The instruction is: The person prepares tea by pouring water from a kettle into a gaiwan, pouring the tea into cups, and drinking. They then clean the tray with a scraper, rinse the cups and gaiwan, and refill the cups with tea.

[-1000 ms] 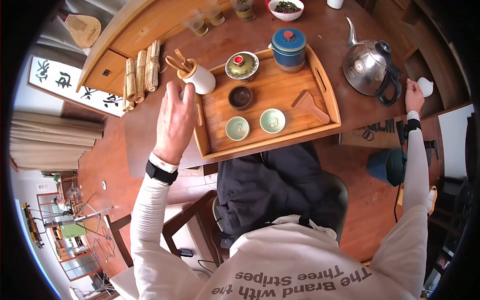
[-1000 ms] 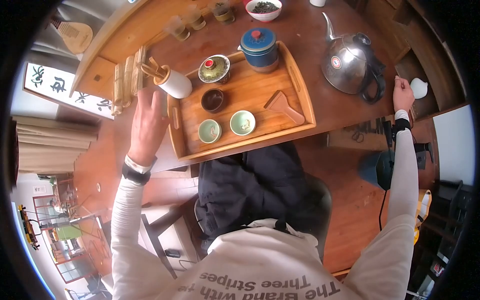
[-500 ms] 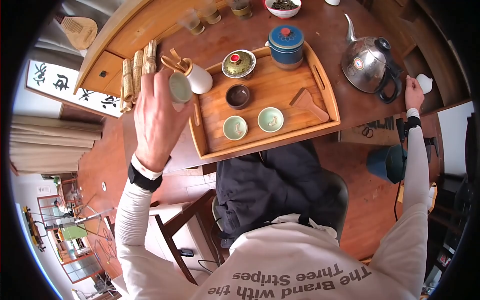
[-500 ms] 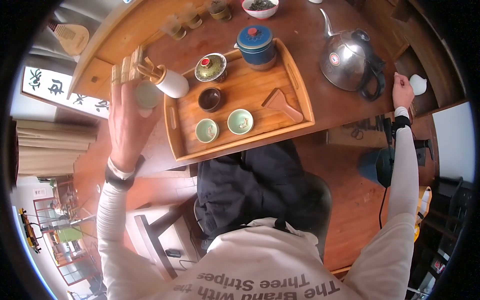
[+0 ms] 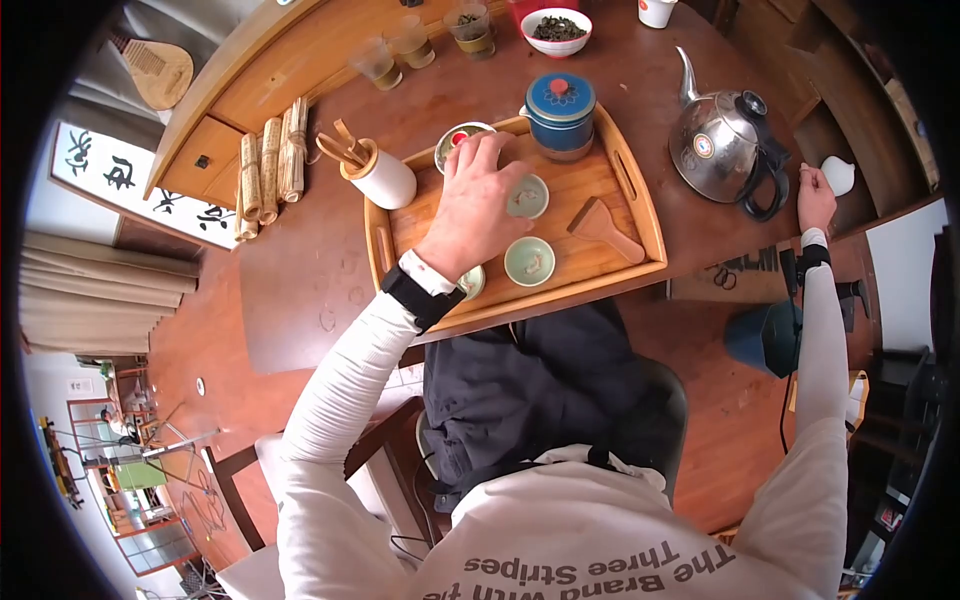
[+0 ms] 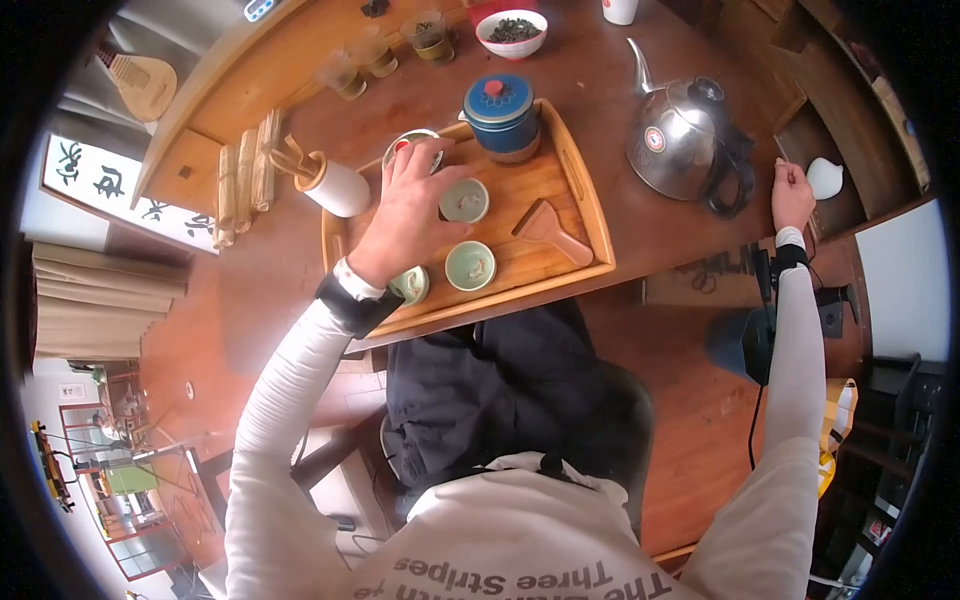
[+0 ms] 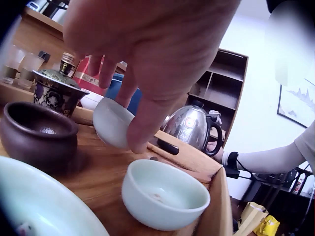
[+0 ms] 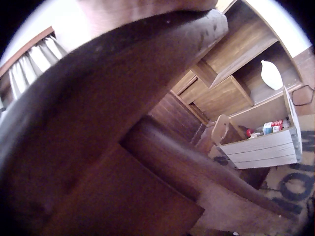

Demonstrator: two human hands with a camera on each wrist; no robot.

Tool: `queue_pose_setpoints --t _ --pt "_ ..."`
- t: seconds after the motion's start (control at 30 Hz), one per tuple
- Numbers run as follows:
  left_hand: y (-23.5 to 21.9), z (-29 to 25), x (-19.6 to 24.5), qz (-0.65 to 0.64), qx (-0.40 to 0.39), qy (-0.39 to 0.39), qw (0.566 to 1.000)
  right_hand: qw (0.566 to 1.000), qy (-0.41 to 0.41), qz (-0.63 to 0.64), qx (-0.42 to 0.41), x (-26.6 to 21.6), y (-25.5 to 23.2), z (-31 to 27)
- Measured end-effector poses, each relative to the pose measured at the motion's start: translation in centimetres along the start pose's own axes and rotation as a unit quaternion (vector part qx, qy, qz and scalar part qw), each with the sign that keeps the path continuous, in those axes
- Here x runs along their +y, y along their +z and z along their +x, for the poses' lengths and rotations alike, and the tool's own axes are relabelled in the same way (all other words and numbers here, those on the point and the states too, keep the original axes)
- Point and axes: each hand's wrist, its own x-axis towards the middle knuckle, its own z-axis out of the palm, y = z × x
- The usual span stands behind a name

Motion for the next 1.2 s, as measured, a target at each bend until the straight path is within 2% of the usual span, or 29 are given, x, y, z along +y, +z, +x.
queue_pose_setpoints --t 0.2,0.3,0.37,0.47,0.53,0.57,0.63,0.7,0.77,0.83,0.9,0.93,0.97,1.0,1.03,1.1,1.2 --pt "1.0 0.1 -0.1 0.037 -0.025 -0.008 0.999 0.999 0.027 -0.016 -0.011 -0.5 -0.4 -0.4" --pt "0.9 0.0 -0.2 0.056 -0.019 -0.003 0.998 1.0 -0.005 0.003 -0.008 0.0 0.0 0.0" --pt "0.9 -0.1 -0.2 0.058 -0.018 0.004 0.998 0.999 0.023 -0.025 -0.012 -0.2 -0.4 -0.2" --pt "0.4 -0.3 -0.2 0.042 -0.007 -0.001 0.999 0.999 0.025 -0.034 -0.023 -0.4 -0.5 -0.2" --pt "0.0 -0.2 -0.2 -0.012 0.05 -0.006 0.999 0.999 0.023 -0.04 -0.022 -0.6 -0.5 -0.1" --pt "0.0 0.1 -0.7 -0.012 0.051 -0.005 0.999 0.998 0.021 -0.05 -0.023 -0.7 -0.6 -0.2" --pt "-0.3 0.7 -2.0 -0.038 0.121 -0.052 0.991 0.999 0.022 -0.039 -0.015 -1.0 -0.7 -0.5" --pt "-0.9 0.6 -2.5 -0.009 0.175 -0.127 0.976 0.999 0.021 -0.026 -0.007 -1.7 -0.9 -0.7" --pt "-3.2 -0.6 -1.0 -0.028 0.157 -0.259 0.953 1.0 0.0 -0.011 0.002 -1.3 -0.7 -0.7" --pt "-4.6 -3.6 -1.1 -0.083 0.061 -0.319 0.942 1.0 0.011 -0.012 -0.005 -0.5 -0.4 -0.3" --pt "-4.3 -7.2 -2.2 -0.072 -0.009 -0.351 0.934 0.999 0.025 -0.015 -0.015 0.2 -0.5 -0.2" --pt "-4.4 -8.1 -2.0 -0.072 -0.01 -0.353 0.933 1.0 0.019 -0.011 -0.017 0.2 -0.6 -0.3" --pt "-4.6 -9.1 -1.8 -0.232 -0.043 -0.431 0.871 1.0 0.01 -0.004 -0.02 -0.1 -0.4 -0.3" --pt "-4.8 -9.8 -1.7 -0.384 -0.07 -0.492 0.778 1.0 0.007 -0.001 -0.021 -0.5 -0.2 -0.4" --pt "-4.8 -10.4 -1.4 -0.385 -0.065 -0.492 0.778 1.0 0.001 -0.003 -0.01 -0.7 -0.3 -0.6" --pt "-4.1 -10.9 -0.6 -0.477 -0.06 -0.42 0.769 1.0 -0.008 -0.003 0.006 -1.3 -0.7 -0.7" --pt "-3.7 -9.9 0.7 -0.525 -0.034 -0.414 0.743 1.0 -0.019 -0.003 0.023 -1.4 -0.5 -1.0"
